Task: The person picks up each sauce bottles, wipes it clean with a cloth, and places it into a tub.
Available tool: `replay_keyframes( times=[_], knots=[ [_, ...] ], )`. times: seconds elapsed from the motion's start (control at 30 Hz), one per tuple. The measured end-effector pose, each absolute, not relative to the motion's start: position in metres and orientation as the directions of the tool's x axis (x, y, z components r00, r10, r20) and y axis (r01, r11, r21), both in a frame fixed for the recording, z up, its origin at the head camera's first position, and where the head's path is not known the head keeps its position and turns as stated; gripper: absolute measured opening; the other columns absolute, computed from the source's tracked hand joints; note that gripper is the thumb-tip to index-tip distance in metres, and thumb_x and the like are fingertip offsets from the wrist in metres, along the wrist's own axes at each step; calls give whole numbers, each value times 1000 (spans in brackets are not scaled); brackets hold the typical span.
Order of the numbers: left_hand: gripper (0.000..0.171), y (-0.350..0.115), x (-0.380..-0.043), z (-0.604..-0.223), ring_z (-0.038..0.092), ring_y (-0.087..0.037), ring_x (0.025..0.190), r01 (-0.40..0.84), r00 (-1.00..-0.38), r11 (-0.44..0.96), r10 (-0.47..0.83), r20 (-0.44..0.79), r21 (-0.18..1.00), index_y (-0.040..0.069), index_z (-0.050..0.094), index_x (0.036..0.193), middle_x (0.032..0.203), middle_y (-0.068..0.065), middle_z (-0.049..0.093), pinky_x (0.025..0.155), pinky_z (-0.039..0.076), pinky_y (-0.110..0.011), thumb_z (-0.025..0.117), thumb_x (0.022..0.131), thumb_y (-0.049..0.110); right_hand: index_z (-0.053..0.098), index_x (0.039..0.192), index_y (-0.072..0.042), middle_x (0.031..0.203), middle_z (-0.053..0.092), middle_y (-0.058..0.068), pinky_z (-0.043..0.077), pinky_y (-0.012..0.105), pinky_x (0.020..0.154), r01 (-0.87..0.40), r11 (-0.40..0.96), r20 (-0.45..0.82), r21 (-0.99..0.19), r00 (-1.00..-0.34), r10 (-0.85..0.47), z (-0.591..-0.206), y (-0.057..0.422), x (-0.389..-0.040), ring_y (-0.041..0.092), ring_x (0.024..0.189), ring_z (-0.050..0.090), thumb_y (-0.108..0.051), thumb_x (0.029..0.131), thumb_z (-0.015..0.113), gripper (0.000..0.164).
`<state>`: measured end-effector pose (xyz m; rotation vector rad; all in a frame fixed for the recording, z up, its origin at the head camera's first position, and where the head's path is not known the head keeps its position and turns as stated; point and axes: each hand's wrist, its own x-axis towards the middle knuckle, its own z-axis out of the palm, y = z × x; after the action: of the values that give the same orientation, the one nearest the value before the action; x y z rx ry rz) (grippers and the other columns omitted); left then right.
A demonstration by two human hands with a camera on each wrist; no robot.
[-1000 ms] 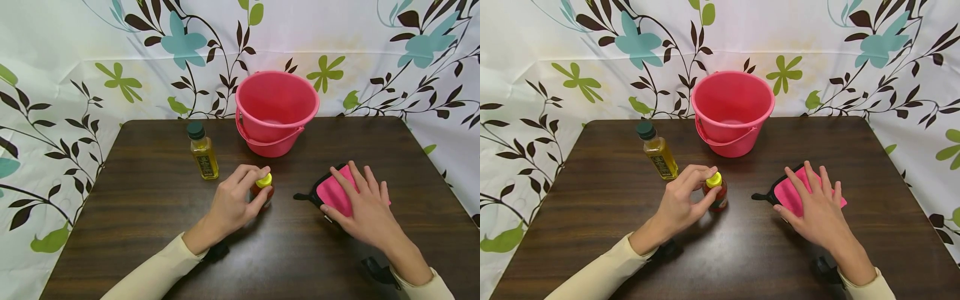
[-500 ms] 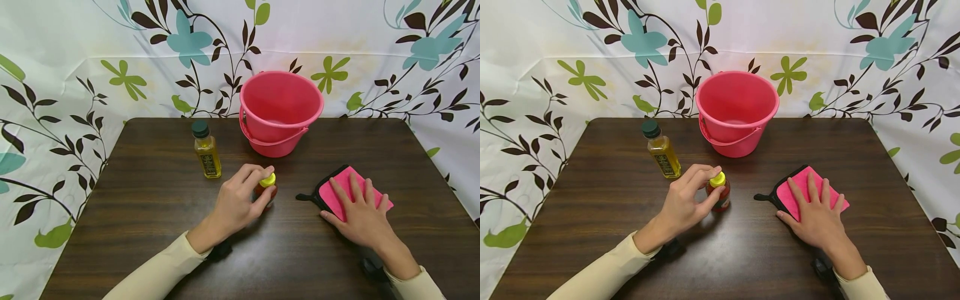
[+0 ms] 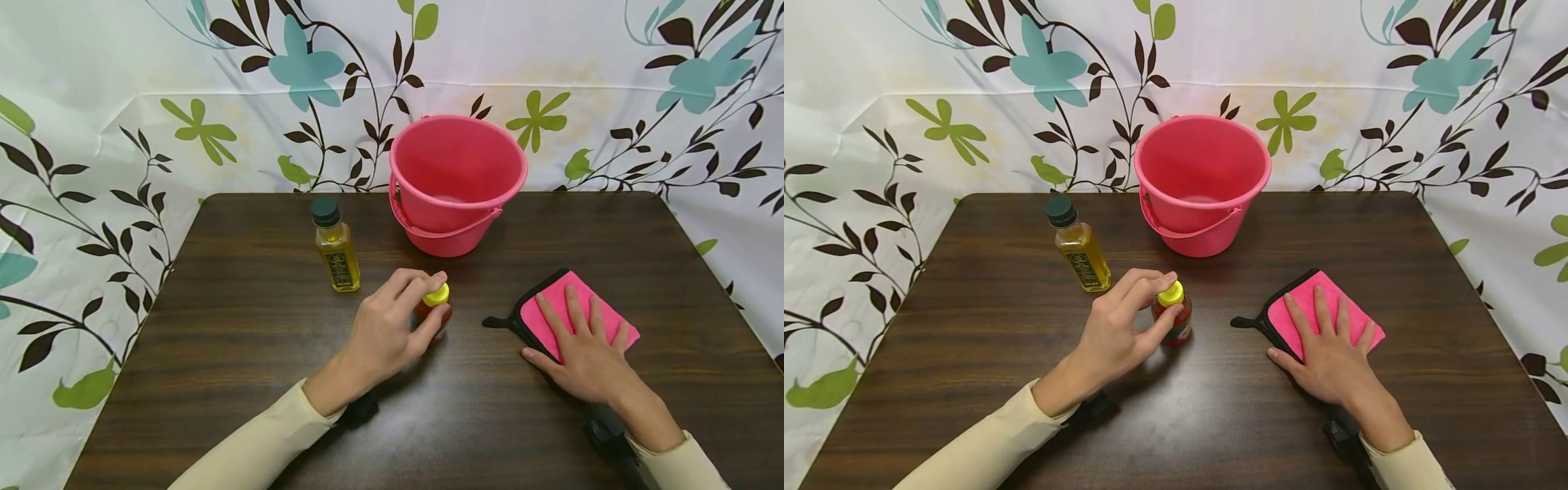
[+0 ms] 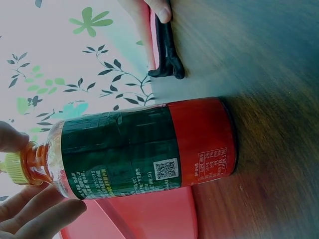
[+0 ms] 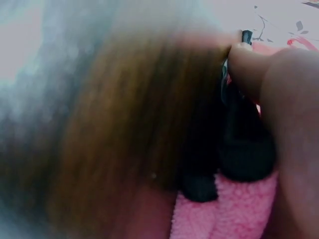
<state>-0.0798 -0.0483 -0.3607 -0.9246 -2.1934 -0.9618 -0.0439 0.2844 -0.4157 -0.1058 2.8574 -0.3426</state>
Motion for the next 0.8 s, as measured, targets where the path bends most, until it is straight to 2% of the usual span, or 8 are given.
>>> replay_keyframes(
  times=[0.13, 0.33, 0.6, 0.8],
  knots=[
    [43, -48, -80, -360, 72, -18, 91, 767, -605, 503, 364, 708, 397, 5, 73, 126, 108, -10, 69, 77, 63, -28, 86, 87, 15, 10, 172, -29, 177, -11, 23, -7, 96, 104, -49, 962, -241, -267, -964, -116, -414, 286, -45, 68, 155, -7, -67, 99, 57, 95],
    [44, -48, -80, -360, 72, -18, 89, 771, -597, 505, 364, 715, 387, 5, 72, 127, 107, -10, 69, 77, 64, -29, 87, 86, 14, 14, 172, -32, 177, 2, 28, 1, 98, 103, -79, 960, -242, -270, -959, -147, -410, 291, -47, 71, 153, 4, -47, 105, 60, 83],
    [43, -49, -80, -360, 72, -17, 89, 766, -603, 511, 363, 710, 390, 6, 72, 127, 108, -9, 70, 77, 63, -29, 86, 87, 15, 25, 169, -30, 170, 23, 34, 22, 99, 94, -152, 966, -189, -208, -963, -192, -403, 293, -52, 74, 146, 23, -26, 104, 65, 77],
    [44, -49, -79, -360, 73, -18, 90, 764, -608, 510, 363, 706, 396, 6, 72, 127, 108, -10, 70, 78, 64, -29, 87, 87, 15, 32, 167, -27, 166, 30, 35, 27, 98, 90, -153, 964, -173, -217, -966, -192, -399, 293, -55, 75, 143, 29, -19, 103, 66, 73]
  ],
)
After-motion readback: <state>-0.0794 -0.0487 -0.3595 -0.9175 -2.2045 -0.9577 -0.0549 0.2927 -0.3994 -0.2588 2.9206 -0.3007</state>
